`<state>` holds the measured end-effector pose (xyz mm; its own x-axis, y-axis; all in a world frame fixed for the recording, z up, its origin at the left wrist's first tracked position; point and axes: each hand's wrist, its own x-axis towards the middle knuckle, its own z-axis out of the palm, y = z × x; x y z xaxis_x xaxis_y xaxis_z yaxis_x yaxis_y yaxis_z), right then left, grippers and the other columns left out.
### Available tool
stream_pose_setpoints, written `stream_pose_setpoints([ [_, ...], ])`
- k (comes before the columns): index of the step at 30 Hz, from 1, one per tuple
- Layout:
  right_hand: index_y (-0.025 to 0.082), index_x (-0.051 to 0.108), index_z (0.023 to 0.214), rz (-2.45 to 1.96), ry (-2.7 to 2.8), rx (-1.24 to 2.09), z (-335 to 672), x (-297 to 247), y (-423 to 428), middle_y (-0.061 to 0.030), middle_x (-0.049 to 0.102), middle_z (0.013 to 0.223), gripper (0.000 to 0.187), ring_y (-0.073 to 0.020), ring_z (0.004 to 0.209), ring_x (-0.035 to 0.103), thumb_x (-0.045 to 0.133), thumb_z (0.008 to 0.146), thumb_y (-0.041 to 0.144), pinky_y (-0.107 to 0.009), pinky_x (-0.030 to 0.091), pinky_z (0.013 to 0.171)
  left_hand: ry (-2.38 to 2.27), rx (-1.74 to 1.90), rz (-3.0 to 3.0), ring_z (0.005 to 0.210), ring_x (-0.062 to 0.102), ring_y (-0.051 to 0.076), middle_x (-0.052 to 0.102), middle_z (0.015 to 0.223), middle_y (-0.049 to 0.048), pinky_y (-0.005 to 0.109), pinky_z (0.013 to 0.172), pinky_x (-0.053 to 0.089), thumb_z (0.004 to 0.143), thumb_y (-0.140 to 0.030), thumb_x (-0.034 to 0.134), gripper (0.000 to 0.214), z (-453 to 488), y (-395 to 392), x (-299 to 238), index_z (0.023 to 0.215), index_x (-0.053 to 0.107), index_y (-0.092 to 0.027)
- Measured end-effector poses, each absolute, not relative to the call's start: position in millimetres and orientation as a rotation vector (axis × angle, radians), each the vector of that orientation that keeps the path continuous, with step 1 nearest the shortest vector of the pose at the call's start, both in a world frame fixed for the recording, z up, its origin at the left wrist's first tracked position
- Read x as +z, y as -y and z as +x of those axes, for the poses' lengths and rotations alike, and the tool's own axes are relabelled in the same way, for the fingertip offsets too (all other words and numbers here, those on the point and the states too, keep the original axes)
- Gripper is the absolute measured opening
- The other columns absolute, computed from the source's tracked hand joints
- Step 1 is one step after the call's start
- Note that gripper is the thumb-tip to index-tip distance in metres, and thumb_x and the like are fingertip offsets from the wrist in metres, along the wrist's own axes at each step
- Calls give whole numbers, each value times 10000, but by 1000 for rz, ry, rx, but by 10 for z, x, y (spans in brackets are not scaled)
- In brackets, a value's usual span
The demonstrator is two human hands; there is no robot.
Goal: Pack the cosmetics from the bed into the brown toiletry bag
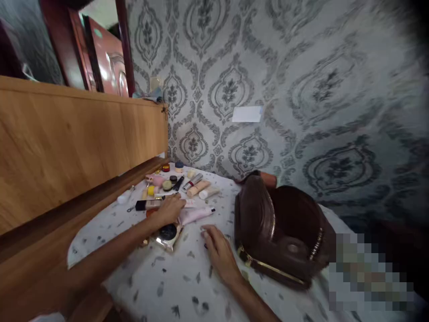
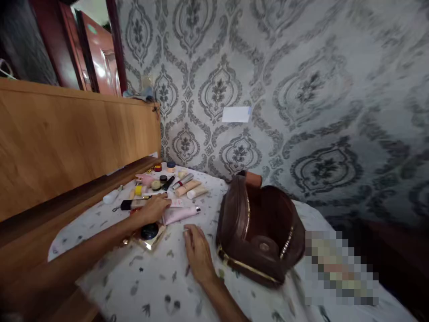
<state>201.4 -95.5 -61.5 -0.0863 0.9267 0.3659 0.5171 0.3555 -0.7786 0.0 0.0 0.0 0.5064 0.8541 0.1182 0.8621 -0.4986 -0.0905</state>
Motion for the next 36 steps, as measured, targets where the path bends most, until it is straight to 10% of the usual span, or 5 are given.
stream_pose_setpoints([
  [7, 219, 635, 1052, -1274, 1733, 556, 2001, -619, 993, -88, 702, 1030, 326, -266, 1017, 636, 379, 956, 396, -427, 484, 952, 1360, -121, -2760, 1127, 579, 285, 615, 1232, 120, 388, 899, 476, 945, -375, 509, 309, 247, 276, 17, 1189, 554, -190],
  [27, 226, 643, 1012, -1290, 1754, 520, 2004, -599, 1053, -78, 695, 961, 297, -259, 960, 650, 396, 965, 383, -400, 513, 874, 1544, -387, -2722, 1197, 545, 344, 596, 1281, 201, 462, 922, 489, 889, -139, 476, 349, 648, -302, 7, 1228, 560, -144],
  [36, 211, 630, 1018, -1263, 1810, 513, 2008, -582, 1036, -81, 685, 942, 272, -253, 937, 642, 402, 970, 351, -402, 513, 865, 1516, -622, -2923, 973, 609, 225, 687, 1046, 77, 323, 873, 469, 913, -226, 447, 236, 24, -436, 231, 1027, 647, -175],
])
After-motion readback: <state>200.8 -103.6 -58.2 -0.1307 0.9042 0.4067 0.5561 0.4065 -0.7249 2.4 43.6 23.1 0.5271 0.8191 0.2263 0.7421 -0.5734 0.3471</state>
